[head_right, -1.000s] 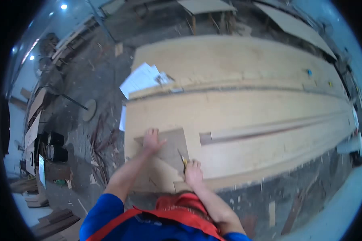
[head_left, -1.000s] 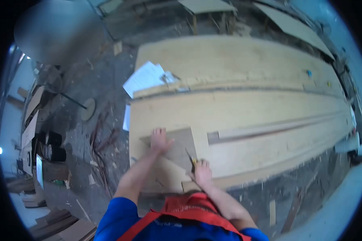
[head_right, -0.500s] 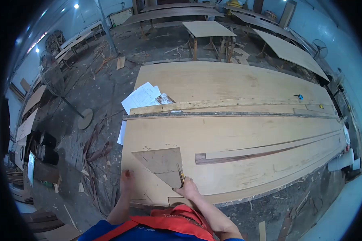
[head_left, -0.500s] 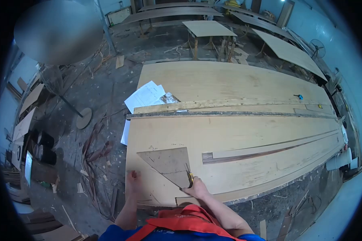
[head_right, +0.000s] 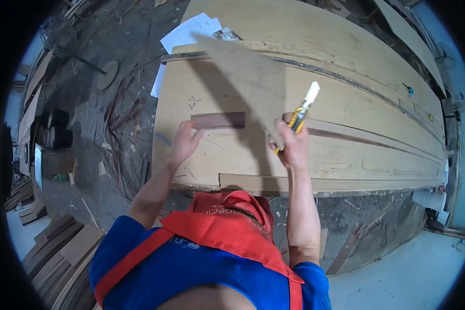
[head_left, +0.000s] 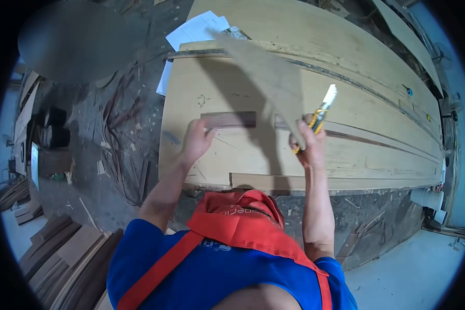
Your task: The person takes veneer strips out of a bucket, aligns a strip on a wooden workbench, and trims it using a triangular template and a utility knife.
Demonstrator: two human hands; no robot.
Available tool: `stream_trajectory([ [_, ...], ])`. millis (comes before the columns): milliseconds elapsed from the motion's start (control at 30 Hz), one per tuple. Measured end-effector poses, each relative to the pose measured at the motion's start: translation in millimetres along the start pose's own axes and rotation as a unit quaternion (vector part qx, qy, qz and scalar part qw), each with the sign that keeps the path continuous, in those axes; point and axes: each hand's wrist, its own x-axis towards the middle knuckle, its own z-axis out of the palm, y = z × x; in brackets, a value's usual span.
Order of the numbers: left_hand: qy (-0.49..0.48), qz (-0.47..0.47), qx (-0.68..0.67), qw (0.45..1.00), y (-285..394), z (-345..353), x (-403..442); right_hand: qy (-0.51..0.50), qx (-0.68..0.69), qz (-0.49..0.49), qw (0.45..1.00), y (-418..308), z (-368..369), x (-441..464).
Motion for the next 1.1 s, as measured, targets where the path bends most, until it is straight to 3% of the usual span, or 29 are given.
stream_trajectory([
  [33, -0.035, 0.068, 0.04, 0.996, 15.2, 1.7, 11.6, -0.004, 0.006, -0.024, 1.0, -14.7, -3.3, 1.3],
  [67, -0.035, 0.066, 0.037, 0.997, 22.3, 8.9, 18.2, -0.003, 0.003, -0.022, 1.0, -20.5, -3.4, -1.0],
  [133, -0.059, 0.148, 0.101, 0.982, 40.2, 23.8, 36.8, 0.013, 0.0, -0.081, 0.997, -34.2, -5.0, -6.4],
  [167, -0.058, 0.147, 0.1, 0.982, 45.1, 30.6, 46.1, 0.013, -0.002, -0.081, 0.997, -37.7, -9.6, -9.6],
  [267, -0.255, 0.133, 0.249, 0.925, 50.4, 47.9, 75.0, 0.04, -0.026, -0.12, 0.992, -38.6, -24.8, -22.7],
  [400, -0.32, 0.127, 0.276, 0.897, 27.7, 80.7, 109.6, 0.06, -0.02, -0.1, 0.993, -25.3, -33.9, -34.8],
  [567, -0.282, 0.072, 0.234, 0.928, 6.8, 68.6, 115.5, 0.1, -0.024, -0.058, 0.993, -11.8, -24.4, -50.4],
  [667, -0.214, 0.024, 0.185, 0.959, 8.6, 9.2, 112.4, 0.089, -0.042, -0.034, 0.995, -3.2, -39.3, -53.2],
  [767, -0.206, -0.037, 0.164, 0.964, -26.3, -59.7, 106.0, 0.112, -0.09, -0.016, 0.989, 0.7, -46.4, -51.8],
  [800, -0.11, 0.063, 0.163, 0.978, -79.4, -83.7, 100.6, 0.101, -0.088, -0.013, 0.991, 2.0, -45.1, -48.9],
  [833, -0.053, -0.02, 0.225, 0.973, -100.6, -126.9, 109.8, 0.093, -0.088, -0.008, 0.992, 3.3, -45.4, -50.1],
  [867, -0.119, -0.124, 0.388, 0.906, -124.5, -179.2, 115.4, 0.088, -0.091, 0.003, 0.992, 4.1, -48.2, -56.6],
  [900, -0.022, -0.272, 0.392, 0.878, -73.3, -230.9, 105.9, 0.089, -0.098, 0.011, 0.991, 3.7, -48.5, -59.6],
  [933, 0.092, -0.218, 0.58, 0.779, -188.8, -239.3, 90.3, 0.088, -0.098, 0.015, 0.991, 3.1, -44.5, -56.4],
  [967, 0.088, -0.229, 0.581, 0.776, -183.6, -252.1, 80.5, 0.083, -0.098, 0.022, 0.991, 4.9, -37.4, -50.4],
  [1033, 0.035, -0.189, 0.526, 0.828, -153.9, -290.7, 69.7, 0.074, -0.095, 0.037, 0.992, 16.7, -22.4, -41.4],
  [1100, -0.016, -0.254, 0.315, 0.914, -157.9, -280.9, 61.4, 0.072, -0.096, 0.048, 0.992, 27.8, -4.1, -30.8],
])
